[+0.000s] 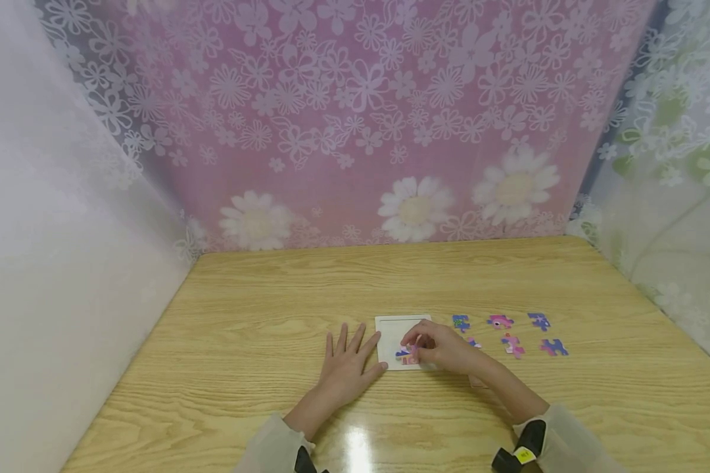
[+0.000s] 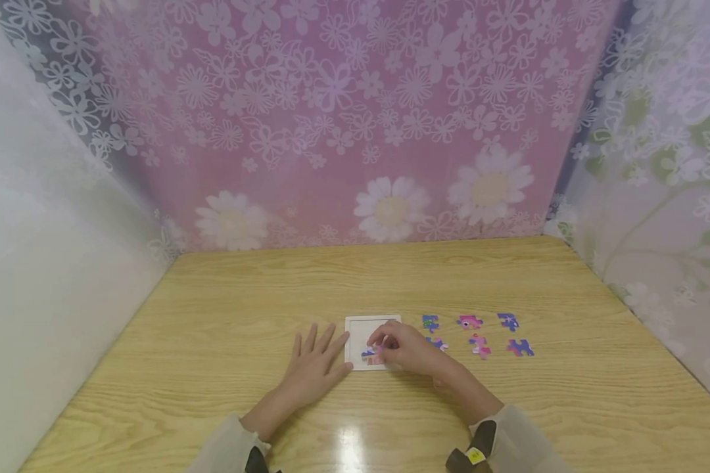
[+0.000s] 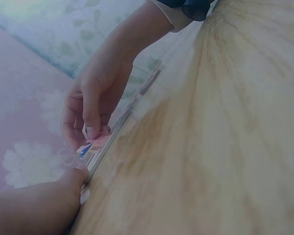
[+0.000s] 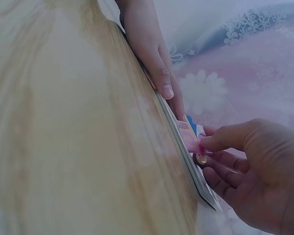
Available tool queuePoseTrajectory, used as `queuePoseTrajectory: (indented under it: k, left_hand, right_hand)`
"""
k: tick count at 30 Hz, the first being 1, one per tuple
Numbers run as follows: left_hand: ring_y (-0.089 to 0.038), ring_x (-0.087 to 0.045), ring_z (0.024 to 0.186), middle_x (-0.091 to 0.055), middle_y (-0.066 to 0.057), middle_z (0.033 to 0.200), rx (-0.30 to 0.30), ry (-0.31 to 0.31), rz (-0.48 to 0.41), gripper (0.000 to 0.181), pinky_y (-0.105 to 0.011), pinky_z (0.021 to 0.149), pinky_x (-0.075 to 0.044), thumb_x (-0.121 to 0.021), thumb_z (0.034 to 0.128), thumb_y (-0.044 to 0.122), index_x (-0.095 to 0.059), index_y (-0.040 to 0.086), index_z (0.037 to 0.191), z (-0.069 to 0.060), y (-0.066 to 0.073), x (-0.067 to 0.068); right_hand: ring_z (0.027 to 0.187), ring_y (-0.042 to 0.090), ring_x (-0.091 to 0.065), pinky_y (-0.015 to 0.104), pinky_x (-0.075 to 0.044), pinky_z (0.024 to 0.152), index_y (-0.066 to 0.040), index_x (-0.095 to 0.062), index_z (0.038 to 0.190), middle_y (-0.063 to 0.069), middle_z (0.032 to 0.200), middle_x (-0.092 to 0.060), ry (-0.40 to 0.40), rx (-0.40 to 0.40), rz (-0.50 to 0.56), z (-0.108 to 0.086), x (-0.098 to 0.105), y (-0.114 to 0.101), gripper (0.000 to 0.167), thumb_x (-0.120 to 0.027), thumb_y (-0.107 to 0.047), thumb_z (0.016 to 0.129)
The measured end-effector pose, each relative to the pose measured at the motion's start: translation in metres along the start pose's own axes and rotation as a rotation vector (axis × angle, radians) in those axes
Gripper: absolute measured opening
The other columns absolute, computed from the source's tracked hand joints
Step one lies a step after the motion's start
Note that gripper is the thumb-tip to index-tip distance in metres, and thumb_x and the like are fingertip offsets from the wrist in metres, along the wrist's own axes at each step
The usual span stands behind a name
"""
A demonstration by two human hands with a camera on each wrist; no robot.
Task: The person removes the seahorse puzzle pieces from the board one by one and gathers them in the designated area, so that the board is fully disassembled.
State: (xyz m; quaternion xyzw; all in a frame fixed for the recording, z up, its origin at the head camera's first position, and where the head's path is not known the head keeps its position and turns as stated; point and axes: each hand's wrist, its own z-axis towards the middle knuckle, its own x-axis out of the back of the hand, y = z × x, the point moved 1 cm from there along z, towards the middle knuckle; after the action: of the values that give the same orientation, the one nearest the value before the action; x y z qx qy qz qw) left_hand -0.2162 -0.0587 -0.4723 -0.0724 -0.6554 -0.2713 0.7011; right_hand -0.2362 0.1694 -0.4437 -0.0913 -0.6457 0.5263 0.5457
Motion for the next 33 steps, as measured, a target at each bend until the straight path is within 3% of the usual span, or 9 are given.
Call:
queuePoseTrajectory:
  k: [16, 22, 28, 33]
  left_hand:
    - [-0.039, -0.006, 0.135, -0.021, -0.01, 0.149, 0.007, 0.007, -0.007, 0.063, -0.058, 0.103, 0.001, -0.032, 0.092, 0.059, -0.032, 0.025, 0.144, 0.001, 0.0, -0.001]
    - [-0.038, -0.004, 0.135, -0.019, -0.009, 0.15, 0.012, -0.01, -0.012, 0.064, -0.057, 0.103, 0.002, -0.03, 0.0918, 0.061, -0.031, 0.025, 0.145, 0.003, 0.001, -0.002]
    - [-0.038, -0.003, 0.135, -0.019, -0.009, 0.15, 0.011, -0.009, -0.015, 0.064, -0.058, 0.103, 0.002, -0.031, 0.0919, 0.06, -0.031, 0.025, 0.145, 0.002, 0.001, -0.003]
    - [-0.039, -0.004, 0.135, -0.02, -0.009, 0.15, 0.006, 0.005, -0.021, 0.063, -0.059, 0.103, 0.001, -0.031, 0.0922, 0.06, -0.031, 0.024, 0.145, 0.001, -0.001, -0.002]
  right_hand:
    - [0.084, 0.018, -0.056, 0.029, -0.049, 0.069, -0.014, -0.063, 0.103, -0.002, 0.095, -0.058, 0.01, -0.028, -0.001, 0.0, 0.004, 0.003, 0.016, -0.06, -0.007, 0.089]
    - [0.087, 0.021, -0.054, 0.031, -0.047, 0.076, -0.009, -0.062, 0.104, 0.001, 0.099, -0.059, 0.018, 0.002, 0.014, -0.003, 0.013, 0.0, 0.014, -0.059, -0.011, 0.09]
    - [0.087, 0.02, -0.054, 0.03, -0.047, 0.075, -0.01, -0.063, 0.104, 0.001, 0.098, -0.058, 0.032, -0.024, 0.001, -0.012, 0.023, -0.002, 0.014, -0.059, -0.01, 0.091]
    - [0.084, 0.018, -0.055, 0.028, -0.048, 0.073, -0.01, -0.064, 0.104, 0.001, 0.095, -0.06, 0.055, 0.003, -0.021, -0.021, 0.034, -0.001, 0.014, -0.059, -0.012, 0.091]
